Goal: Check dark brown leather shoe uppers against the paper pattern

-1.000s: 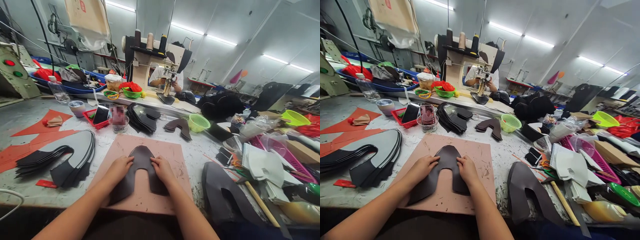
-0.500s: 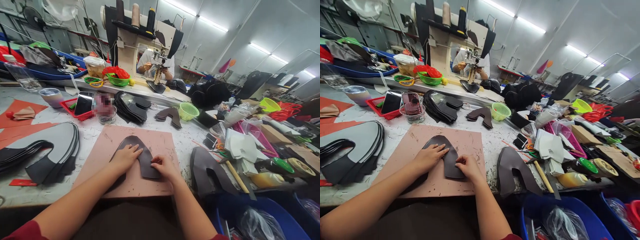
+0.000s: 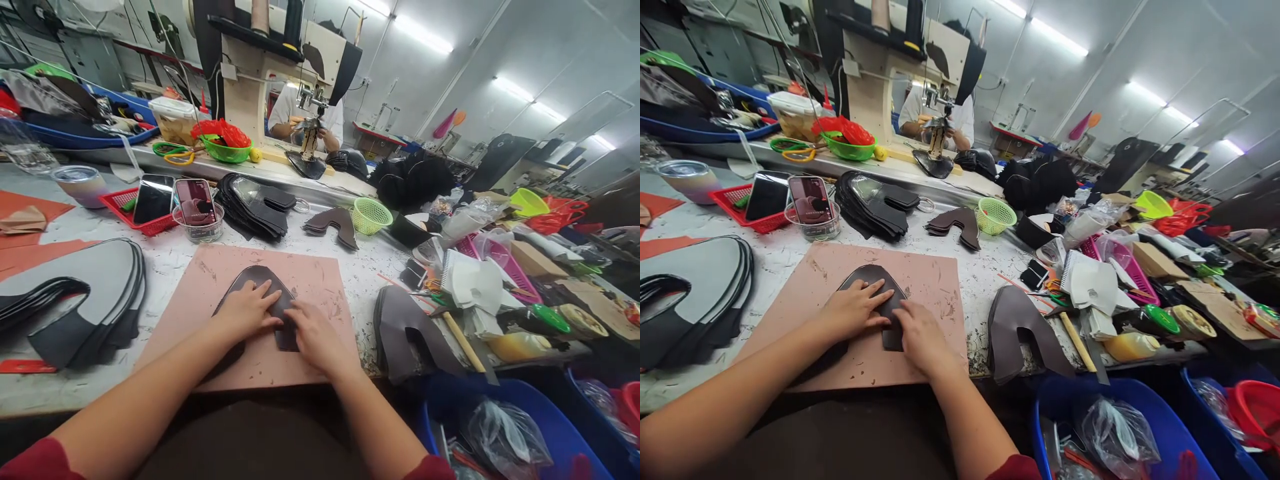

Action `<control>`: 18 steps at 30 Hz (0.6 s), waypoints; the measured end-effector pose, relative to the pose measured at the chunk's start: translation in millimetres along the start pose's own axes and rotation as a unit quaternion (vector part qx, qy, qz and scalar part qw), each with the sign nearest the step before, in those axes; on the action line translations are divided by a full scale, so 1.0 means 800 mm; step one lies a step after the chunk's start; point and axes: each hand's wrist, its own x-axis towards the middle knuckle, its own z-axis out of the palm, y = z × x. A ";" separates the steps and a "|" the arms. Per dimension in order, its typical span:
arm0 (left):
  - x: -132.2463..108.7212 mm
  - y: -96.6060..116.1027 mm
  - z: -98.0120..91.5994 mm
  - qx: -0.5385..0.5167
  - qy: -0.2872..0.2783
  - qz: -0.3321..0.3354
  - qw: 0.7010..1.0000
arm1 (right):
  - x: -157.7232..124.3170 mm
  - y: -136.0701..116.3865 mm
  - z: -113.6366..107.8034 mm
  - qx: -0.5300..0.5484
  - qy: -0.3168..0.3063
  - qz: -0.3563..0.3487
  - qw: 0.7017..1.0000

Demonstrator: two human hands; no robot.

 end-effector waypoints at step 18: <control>-0.021 -0.046 0.020 0.015 0.108 0.140 0.984 | 0.095 -0.028 0.005 0.024 -0.019 -0.019 0.999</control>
